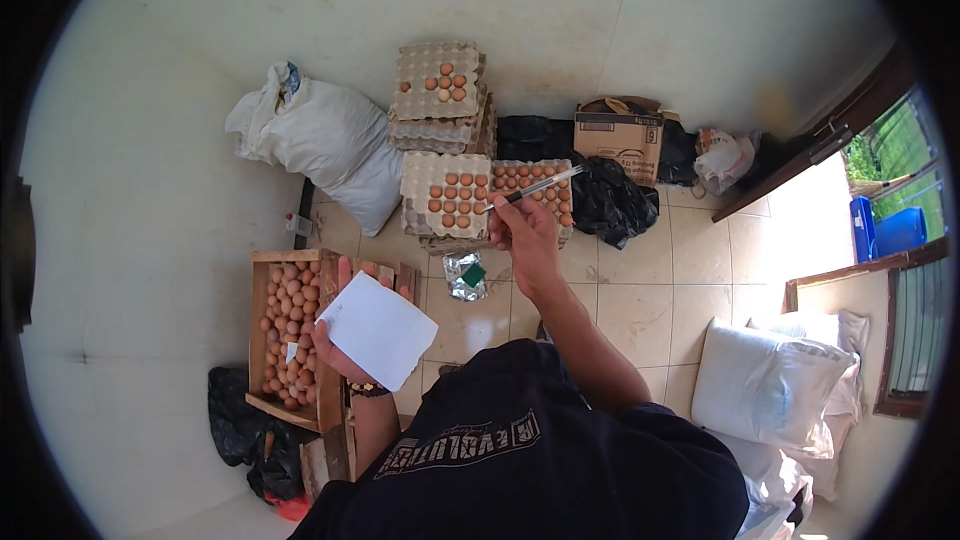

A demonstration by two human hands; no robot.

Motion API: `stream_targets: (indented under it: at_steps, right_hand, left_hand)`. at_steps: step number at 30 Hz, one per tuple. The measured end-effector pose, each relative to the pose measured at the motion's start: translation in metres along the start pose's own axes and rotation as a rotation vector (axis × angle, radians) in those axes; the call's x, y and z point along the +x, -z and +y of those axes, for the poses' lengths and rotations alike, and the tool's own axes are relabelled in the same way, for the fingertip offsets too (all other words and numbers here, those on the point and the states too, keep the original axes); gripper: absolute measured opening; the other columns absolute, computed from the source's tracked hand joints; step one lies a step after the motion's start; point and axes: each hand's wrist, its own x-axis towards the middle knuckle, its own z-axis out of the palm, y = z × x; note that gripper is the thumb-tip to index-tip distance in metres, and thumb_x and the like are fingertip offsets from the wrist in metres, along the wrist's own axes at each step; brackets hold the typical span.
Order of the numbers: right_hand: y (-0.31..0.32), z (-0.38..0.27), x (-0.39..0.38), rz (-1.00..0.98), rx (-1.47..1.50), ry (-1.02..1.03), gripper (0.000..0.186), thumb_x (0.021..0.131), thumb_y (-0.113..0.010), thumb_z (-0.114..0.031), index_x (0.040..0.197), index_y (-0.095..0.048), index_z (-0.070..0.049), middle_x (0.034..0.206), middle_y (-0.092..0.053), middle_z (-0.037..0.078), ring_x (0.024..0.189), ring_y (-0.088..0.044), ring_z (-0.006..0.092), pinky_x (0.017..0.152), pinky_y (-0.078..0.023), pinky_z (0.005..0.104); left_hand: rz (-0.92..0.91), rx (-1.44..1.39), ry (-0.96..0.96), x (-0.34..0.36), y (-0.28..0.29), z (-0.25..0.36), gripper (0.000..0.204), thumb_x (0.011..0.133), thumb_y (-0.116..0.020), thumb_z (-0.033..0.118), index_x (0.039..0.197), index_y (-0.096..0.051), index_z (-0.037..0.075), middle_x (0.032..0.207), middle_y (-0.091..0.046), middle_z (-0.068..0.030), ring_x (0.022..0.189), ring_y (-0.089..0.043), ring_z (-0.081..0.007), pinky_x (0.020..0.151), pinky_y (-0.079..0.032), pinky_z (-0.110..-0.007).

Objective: Checking inventory by counting egg cartons and writing the quantities on a notepad.

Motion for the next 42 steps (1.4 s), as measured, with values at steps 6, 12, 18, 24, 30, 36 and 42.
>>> stream_targets:
  at_steps: [6,12,18,24,30,36,42]
  right_hand:
    - [0.042,-0.017,0.022,-0.047,0.097,-0.126,0.017,0.092,-0.064,-0.016,0.101,-0.064,-0.003,0.082,-0.063,0.002,0.073,-0.060,0.0095,0.064,-0.048,0.0235]
    - [0.023,-0.050,0.021,-0.234,0.020,-0.046,0.017,0.091,-0.060,-0.009,0.104,-0.061,0.002,0.087,-0.066,0.009,0.078,-0.065,0.0148,0.066,-0.051,0.0271]
    - [-0.050,-0.069,-0.022,-0.451,-0.033,0.181,0.019,0.082,-0.061,0.005,0.101,-0.055,0.004,0.088,-0.064,0.012,0.074,-0.066,0.0171,0.063,-0.056,0.0280]
    - [-0.109,-0.032,-0.057,-0.597,-0.390,0.390,0.023,0.078,-0.066,0.004,0.098,-0.055,0.005,0.091,-0.062,0.010,0.079,-0.066,0.0157,0.068,-0.057,0.0268]
    - [-0.118,-0.012,-0.064,-0.507,-0.557,0.536,0.025,0.075,-0.071,0.002,0.096,-0.057,0.004,0.090,-0.062,0.010,0.075,-0.066,0.0142,0.066,-0.056,0.0256]
    - [-0.119,-0.009,-0.068,-0.448,-0.604,0.582,0.026,0.074,-0.073,0.000,0.095,-0.059,0.001,0.089,-0.063,0.008,0.072,-0.066,0.0127,0.061,-0.055,0.0235]
    - [-0.123,-0.013,-0.071,-0.426,-0.594,0.577,0.026,0.074,-0.076,-0.002,0.094,-0.060,0.001,0.089,-0.064,0.008,0.071,-0.066,0.0119,0.059,-0.054,0.0229]
  left_hand:
    - [0.035,0.055,0.052,0.025,-0.023,-0.048,0.087,0.085,-0.049,0.054,0.153,-0.013,0.014,0.144,-0.037,-0.0152,0.128,-0.042,-0.0329,0.112,-0.025,-0.054]
    - [0.010,0.026,0.092,0.039,-0.033,-0.049,0.091,0.084,-0.046,0.061,0.153,-0.013,0.013,0.144,-0.040,-0.0169,0.127,-0.044,-0.0336,0.112,-0.024,-0.055]
    - [-0.103,-0.081,0.176,0.050,-0.039,-0.035,0.093,0.086,-0.042,0.065,0.153,-0.013,0.007,0.144,-0.041,-0.0180,0.128,-0.045,-0.0341,0.107,-0.035,-0.051]
    - [0.005,-0.236,0.136,0.045,-0.039,-0.019,0.091,0.088,-0.031,0.071,0.153,-0.014,0.008,0.142,-0.035,-0.0344,0.128,-0.045,-0.0392,0.105,-0.037,-0.050]
    - [-0.093,0.038,0.192,0.047,-0.049,-0.004,0.086,0.089,-0.028,0.070,0.153,-0.015,0.013,0.142,-0.025,-0.0424,0.131,-0.036,-0.0512,0.106,-0.035,-0.053]
    - [-0.047,-0.056,0.226,0.046,-0.061,-0.002,0.085,0.090,-0.026,0.069,0.152,-0.017,0.012,0.145,-0.026,-0.0362,0.130,-0.035,-0.0529,0.104,-0.038,-0.056]
    - [0.004,0.003,0.209,0.044,-0.063,-0.001,0.087,0.089,-0.026,0.068,0.151,-0.018,0.008,0.148,-0.029,-0.0278,0.131,-0.033,-0.0531,0.103,-0.039,-0.058]
